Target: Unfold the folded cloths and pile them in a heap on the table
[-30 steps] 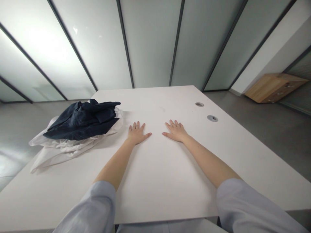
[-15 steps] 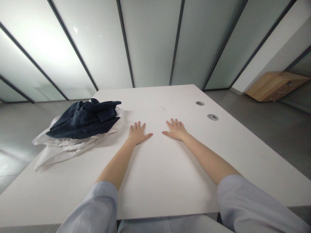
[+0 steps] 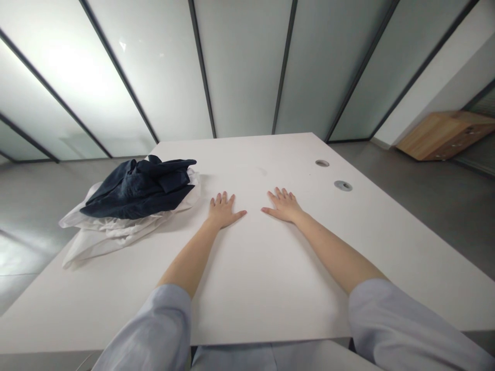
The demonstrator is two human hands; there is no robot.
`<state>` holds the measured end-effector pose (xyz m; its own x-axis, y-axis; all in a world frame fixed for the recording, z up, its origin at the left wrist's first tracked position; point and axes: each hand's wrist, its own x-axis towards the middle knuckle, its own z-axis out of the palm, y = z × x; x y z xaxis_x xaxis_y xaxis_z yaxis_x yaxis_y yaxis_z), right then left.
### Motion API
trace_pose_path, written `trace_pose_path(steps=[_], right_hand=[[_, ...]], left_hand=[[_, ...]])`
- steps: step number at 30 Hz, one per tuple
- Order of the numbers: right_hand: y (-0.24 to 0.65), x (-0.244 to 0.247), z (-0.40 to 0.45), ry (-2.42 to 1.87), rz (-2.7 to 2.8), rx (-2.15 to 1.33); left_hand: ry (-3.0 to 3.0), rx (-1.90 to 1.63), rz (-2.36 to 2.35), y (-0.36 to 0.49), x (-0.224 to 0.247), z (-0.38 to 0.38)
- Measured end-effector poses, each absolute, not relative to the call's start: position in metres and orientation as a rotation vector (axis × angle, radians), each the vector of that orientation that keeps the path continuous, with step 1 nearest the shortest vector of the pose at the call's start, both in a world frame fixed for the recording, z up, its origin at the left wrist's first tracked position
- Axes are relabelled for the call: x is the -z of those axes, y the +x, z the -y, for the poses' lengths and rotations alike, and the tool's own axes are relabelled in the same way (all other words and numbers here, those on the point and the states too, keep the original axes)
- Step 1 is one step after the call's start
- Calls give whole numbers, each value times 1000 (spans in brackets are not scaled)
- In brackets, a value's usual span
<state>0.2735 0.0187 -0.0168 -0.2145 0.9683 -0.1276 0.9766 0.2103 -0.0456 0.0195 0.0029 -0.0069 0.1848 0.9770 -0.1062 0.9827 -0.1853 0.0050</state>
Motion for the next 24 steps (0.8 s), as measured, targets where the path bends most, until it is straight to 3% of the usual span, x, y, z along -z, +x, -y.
trace_pose_path(steps=[24], right_hand=[[273, 11, -17, 1914, -2367, 215]], left_hand=[[2355, 118, -1948, 20, 4, -2]])
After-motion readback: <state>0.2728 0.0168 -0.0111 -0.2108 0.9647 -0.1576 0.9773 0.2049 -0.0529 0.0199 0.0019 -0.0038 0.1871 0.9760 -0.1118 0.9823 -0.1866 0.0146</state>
